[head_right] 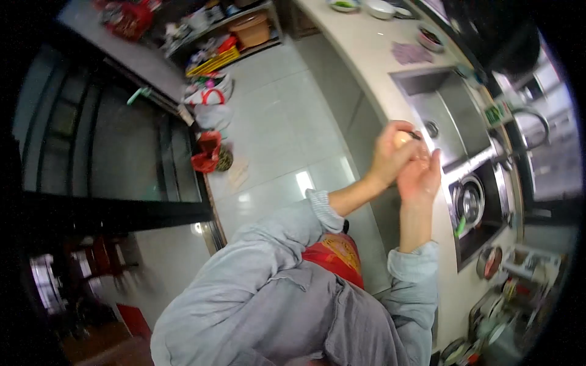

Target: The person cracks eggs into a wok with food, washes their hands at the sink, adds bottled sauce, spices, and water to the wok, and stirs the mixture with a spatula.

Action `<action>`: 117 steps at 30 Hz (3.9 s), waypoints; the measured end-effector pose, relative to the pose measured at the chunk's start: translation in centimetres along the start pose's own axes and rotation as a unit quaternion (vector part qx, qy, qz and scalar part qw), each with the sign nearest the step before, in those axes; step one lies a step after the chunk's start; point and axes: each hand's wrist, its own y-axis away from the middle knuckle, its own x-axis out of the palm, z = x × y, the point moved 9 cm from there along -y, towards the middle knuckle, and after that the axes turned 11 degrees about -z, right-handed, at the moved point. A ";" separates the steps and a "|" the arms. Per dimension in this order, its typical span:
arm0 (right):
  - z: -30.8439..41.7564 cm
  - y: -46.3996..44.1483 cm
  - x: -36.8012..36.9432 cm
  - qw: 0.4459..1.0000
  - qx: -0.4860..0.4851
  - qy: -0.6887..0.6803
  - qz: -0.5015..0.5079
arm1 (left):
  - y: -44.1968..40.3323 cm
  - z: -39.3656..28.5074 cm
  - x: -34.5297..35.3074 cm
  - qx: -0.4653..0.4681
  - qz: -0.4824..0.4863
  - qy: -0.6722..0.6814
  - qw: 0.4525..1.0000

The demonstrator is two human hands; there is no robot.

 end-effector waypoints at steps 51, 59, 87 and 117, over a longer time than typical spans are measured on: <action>-8.8 -9.9 -10.7 0.936 -0.079 0.166 -0.300 | -27.9 1.6 -42.8 -0.158 -0.313 -0.185 0.918; -13.8 -18.9 -11.4 0.904 0.089 0.308 -0.282 | -19.7 5.2 -36.0 -0.231 -0.310 -0.220 0.896; -39.0 -38.9 -48.0 0.514 0.225 0.803 -0.198 | -8.0 12.0 -60.9 -0.253 -0.485 -0.444 0.709; -46.2 -53.9 -70.3 0.296 -0.023 0.950 -0.100 | -14.8 25.1 -77.4 -0.113 -0.474 -0.470 0.736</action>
